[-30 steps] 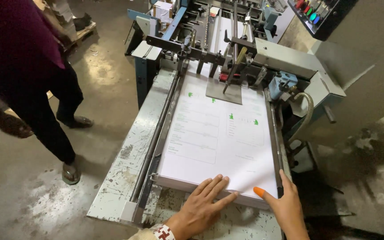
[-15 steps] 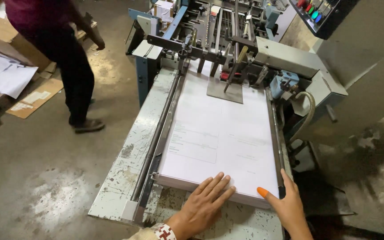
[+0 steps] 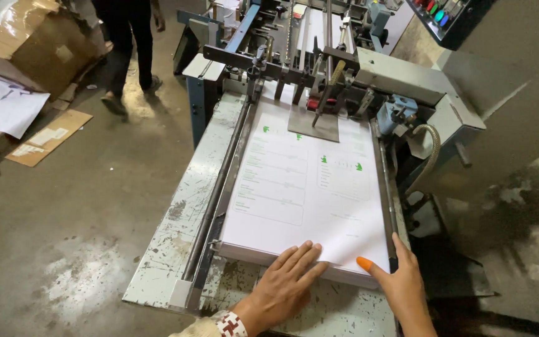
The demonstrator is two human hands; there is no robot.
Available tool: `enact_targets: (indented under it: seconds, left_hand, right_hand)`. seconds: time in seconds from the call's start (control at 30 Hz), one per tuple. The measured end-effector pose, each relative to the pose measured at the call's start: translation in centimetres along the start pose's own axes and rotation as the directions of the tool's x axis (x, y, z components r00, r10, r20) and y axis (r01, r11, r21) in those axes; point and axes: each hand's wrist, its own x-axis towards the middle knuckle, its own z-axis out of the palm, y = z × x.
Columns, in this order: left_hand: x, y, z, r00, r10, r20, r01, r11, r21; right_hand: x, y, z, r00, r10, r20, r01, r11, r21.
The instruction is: The person repeatedly feeds a stack of white printed sheets into a printing machine, aligning them with both hands and guiding them through the feed mechanism. The person maintains the stack and ensures each sheet enters the machine in sequence.
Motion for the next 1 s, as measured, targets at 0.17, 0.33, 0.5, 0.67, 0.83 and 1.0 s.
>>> enact_targets:
  seconds: [0.17,0.33,0.5,0.67,0.83,1.0]
  left_hand:
    - [0.3,0.4,-0.8,0.995,-0.046,0.084,0.051,0.997,-0.057]
    - [0.2,0.2,-0.1,0.996,-0.043,0.077,0.046,0.998,-0.033]
    - [0.2,0.3,-0.6,0.999,-0.031,0.023,0.032,0.998,-0.05]
    - [0.1,0.1,-1.1,0.999,0.006,0.045,-0.002,0.996,-0.086]
    - [0.1,-0.1,-0.5,0.999,-0.005,0.033,0.006,1.0,-0.028]
    - [0.3,0.1,-0.5,1.0,-0.015,0.028,0.013,0.997,0.073]
  right_hand:
    - [-0.4,-0.3,-0.4,0.999,0.014,0.048,-0.017,0.999,0.046]
    - [0.2,0.2,-0.3,0.997,0.028,0.069,-0.033,0.997,0.075]
    - [0.3,0.2,-0.2,0.999,0.014,0.051,-0.017,0.998,0.058]
    - [-0.8,-1.0,-0.4,0.999,0.043,0.026,-0.043,0.999,0.013]
    - [-0.3,-0.5,-0.1,1.0,-0.002,0.013,0.001,0.999,0.038]
    - [0.6,1.3,0.1,0.999,-0.026,0.031,0.024,0.996,0.085]
